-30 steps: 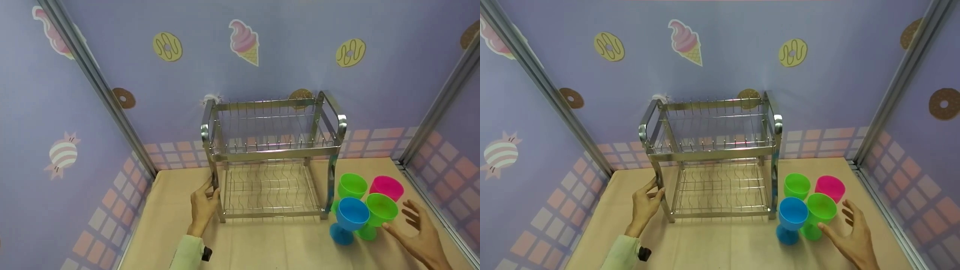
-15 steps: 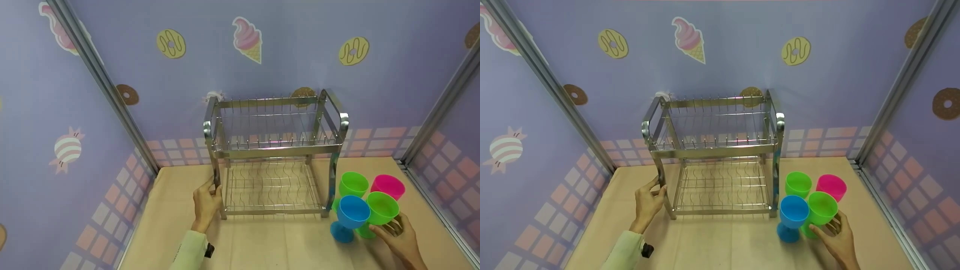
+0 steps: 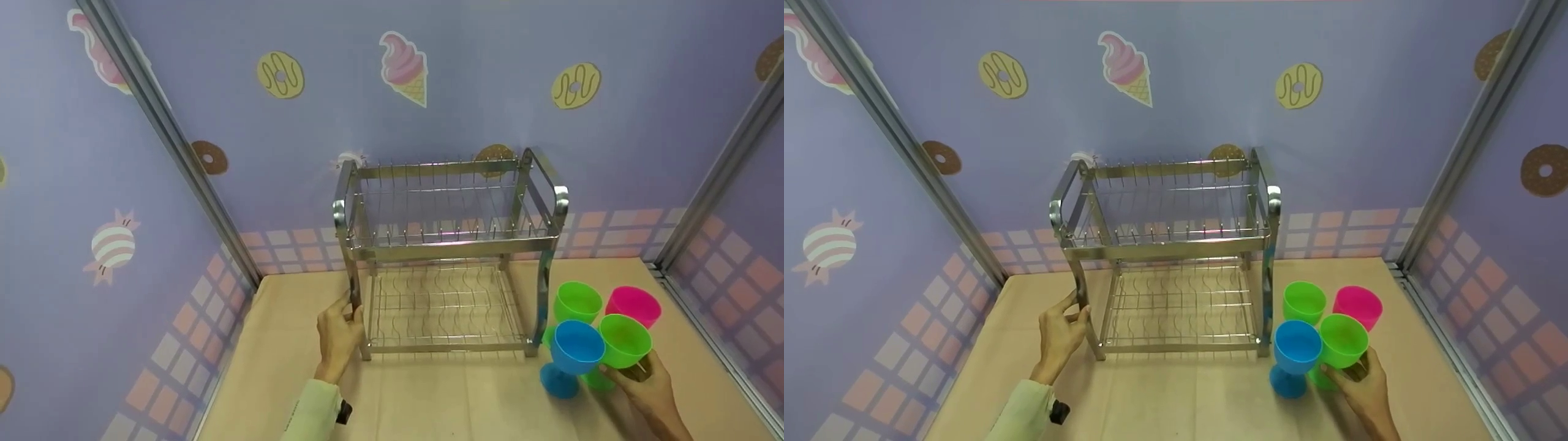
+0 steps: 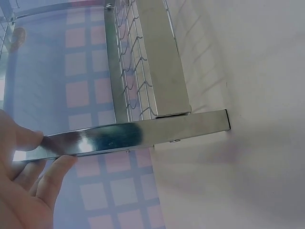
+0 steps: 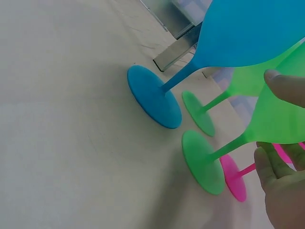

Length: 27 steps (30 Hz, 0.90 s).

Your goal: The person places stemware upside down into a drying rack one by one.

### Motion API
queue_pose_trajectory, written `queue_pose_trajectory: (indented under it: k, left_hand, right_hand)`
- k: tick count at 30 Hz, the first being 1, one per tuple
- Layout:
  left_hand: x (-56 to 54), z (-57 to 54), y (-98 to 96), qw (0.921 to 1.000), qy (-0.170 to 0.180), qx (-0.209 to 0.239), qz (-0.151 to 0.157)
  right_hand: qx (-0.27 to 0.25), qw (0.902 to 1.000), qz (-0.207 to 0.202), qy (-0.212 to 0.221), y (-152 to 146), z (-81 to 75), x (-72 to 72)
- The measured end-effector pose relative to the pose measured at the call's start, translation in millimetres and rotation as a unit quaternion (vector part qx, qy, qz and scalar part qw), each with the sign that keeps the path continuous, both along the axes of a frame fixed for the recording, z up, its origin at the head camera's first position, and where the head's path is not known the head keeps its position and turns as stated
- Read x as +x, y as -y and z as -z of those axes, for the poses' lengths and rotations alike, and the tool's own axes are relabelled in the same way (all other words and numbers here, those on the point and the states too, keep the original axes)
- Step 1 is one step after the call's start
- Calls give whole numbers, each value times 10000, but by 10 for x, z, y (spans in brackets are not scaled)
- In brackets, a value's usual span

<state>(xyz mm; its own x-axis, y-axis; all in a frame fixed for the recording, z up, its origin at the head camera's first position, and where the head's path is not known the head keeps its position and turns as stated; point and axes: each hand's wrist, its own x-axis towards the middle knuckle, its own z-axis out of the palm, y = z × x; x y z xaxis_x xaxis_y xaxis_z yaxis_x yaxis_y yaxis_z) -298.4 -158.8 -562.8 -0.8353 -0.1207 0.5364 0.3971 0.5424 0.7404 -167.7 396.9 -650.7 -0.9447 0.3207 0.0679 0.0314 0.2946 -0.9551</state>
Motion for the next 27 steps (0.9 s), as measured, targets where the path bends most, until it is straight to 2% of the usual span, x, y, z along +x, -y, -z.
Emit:
queue_pose_trajectory:
  k: [8,13,15,20,23,27]
  left_hand:
    - [21,28,-11,10000,-1,-22,76]
    - [10,21,-20,9997,-149,-130,120]
    - [7,23,-20,9997,-154,-158,98]
    - [-7,28,-12,9997,-166,-185,39]
    - [-9,22,-8,9996,-205,-182,33]
    - [1,6,-9,10000,18,3,52]
  right_hand:
    - [85,9998,-57,-186,-50,-20,57]
    - [-140,9983,-135,-554,-70,-117,83]
    - [-272,9970,-189,-695,-79,-180,89]
    - [-187,9953,-225,-918,-95,-380,115]
    - [-391,9923,-330,-1130,-99,-517,130]
    - [-631,9858,-470,-1483,-102,-711,154]
